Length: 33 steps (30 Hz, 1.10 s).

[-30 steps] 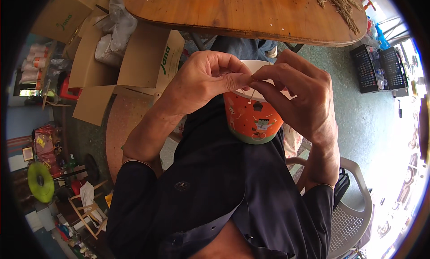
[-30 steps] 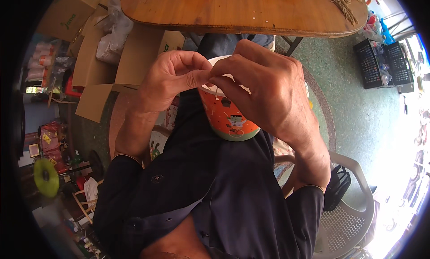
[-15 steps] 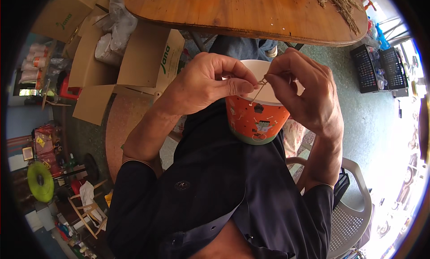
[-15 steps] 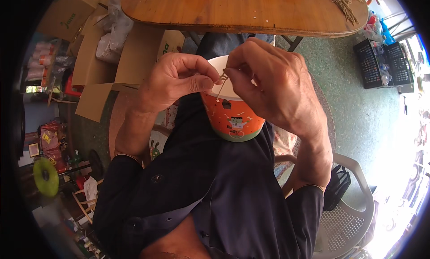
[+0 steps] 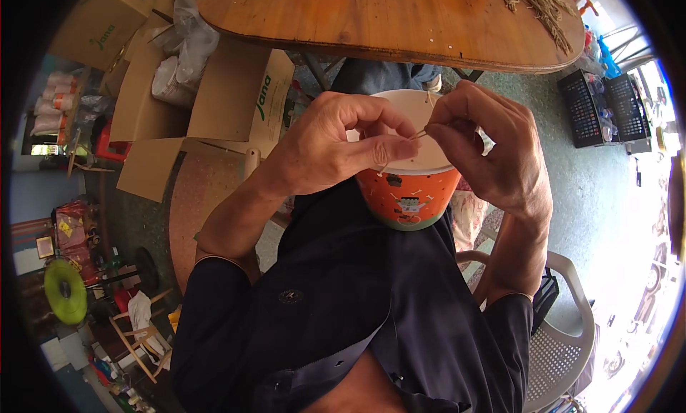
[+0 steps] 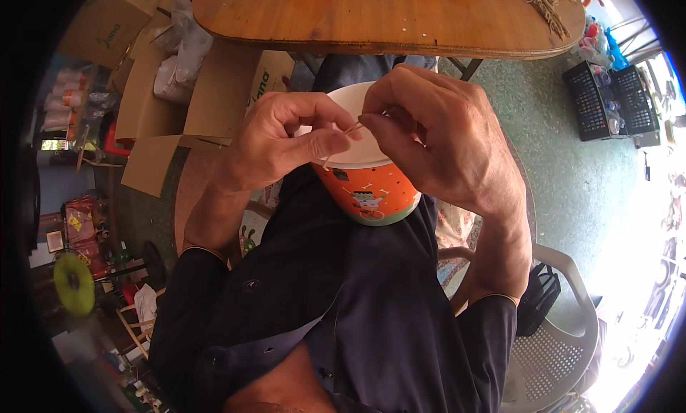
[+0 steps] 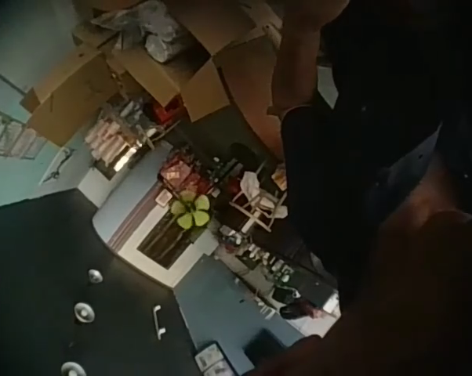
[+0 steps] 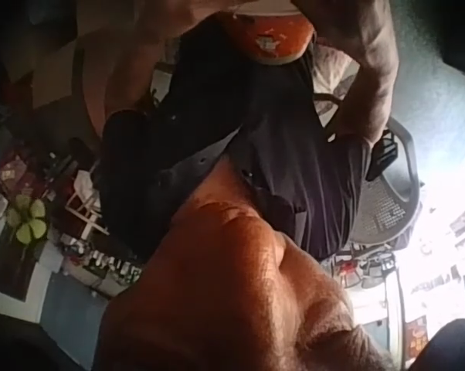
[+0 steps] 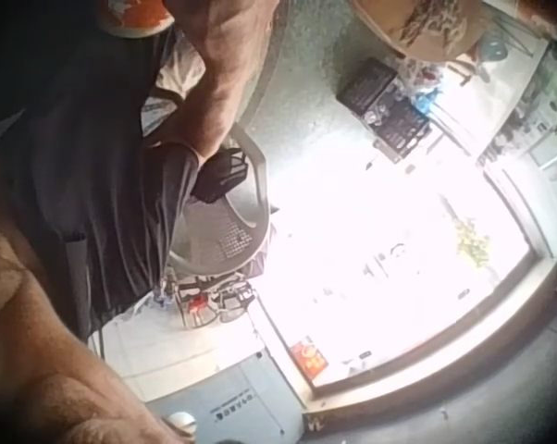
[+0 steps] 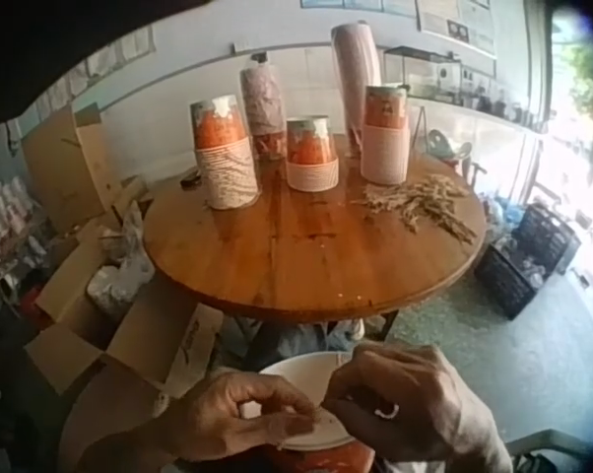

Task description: Attaching string handles to paper buckets by threading the string through holes and securing it.

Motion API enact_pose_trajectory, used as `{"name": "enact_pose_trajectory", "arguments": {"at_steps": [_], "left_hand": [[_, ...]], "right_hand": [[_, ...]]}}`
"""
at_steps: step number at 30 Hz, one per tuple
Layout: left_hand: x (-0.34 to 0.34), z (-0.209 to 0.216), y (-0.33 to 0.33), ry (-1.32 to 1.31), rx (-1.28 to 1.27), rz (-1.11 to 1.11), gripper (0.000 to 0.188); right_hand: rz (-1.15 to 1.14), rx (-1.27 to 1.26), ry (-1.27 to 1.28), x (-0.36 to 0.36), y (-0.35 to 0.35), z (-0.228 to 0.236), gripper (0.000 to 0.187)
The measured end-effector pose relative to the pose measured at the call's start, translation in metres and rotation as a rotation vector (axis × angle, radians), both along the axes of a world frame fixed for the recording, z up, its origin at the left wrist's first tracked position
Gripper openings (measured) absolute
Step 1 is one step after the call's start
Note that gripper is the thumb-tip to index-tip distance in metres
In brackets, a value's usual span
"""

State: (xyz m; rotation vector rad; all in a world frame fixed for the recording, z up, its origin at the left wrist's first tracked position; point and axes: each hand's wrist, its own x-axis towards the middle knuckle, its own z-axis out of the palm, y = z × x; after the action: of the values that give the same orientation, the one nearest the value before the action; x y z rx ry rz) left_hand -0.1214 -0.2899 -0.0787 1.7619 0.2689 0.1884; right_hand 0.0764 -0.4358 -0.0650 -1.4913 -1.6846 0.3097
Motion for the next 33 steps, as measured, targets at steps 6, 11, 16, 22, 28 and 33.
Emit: {"name": "enact_pose_trajectory", "arguments": {"at_steps": [6,11,16,22,28,33], "left_hand": [[-0.003,0.0,-0.006,-0.051,0.018,0.114,0.008],[-0.005,-0.011,0.002,-0.25,0.21,-0.109,0.005],[0.002,-0.016,0.008,-0.331,0.144,-0.191,0.007],[0.009,-0.013,0.008,-0.476,0.433,-0.12,0.007],[0.003,-0.013,0.029,-0.622,0.623,0.542,0.006],[-0.016,-0.019,0.066,-0.584,0.313,0.768,0.015]], "right_hand": [[0.035,0.066,-0.028,0.004,-0.003,0.003,0.008],[-0.189,0.158,0.039,0.014,-0.011,0.006,0.004],[-0.332,0.213,0.22,0.03,-0.01,-0.002,0.007],[-0.45,0.282,0.341,0.023,0.003,-0.001,0.009],[-0.018,0.194,0.267,0.031,-0.013,0.005,0.017],[0.154,0.065,-0.091,-0.022,0.008,0.007,0.08]]}}
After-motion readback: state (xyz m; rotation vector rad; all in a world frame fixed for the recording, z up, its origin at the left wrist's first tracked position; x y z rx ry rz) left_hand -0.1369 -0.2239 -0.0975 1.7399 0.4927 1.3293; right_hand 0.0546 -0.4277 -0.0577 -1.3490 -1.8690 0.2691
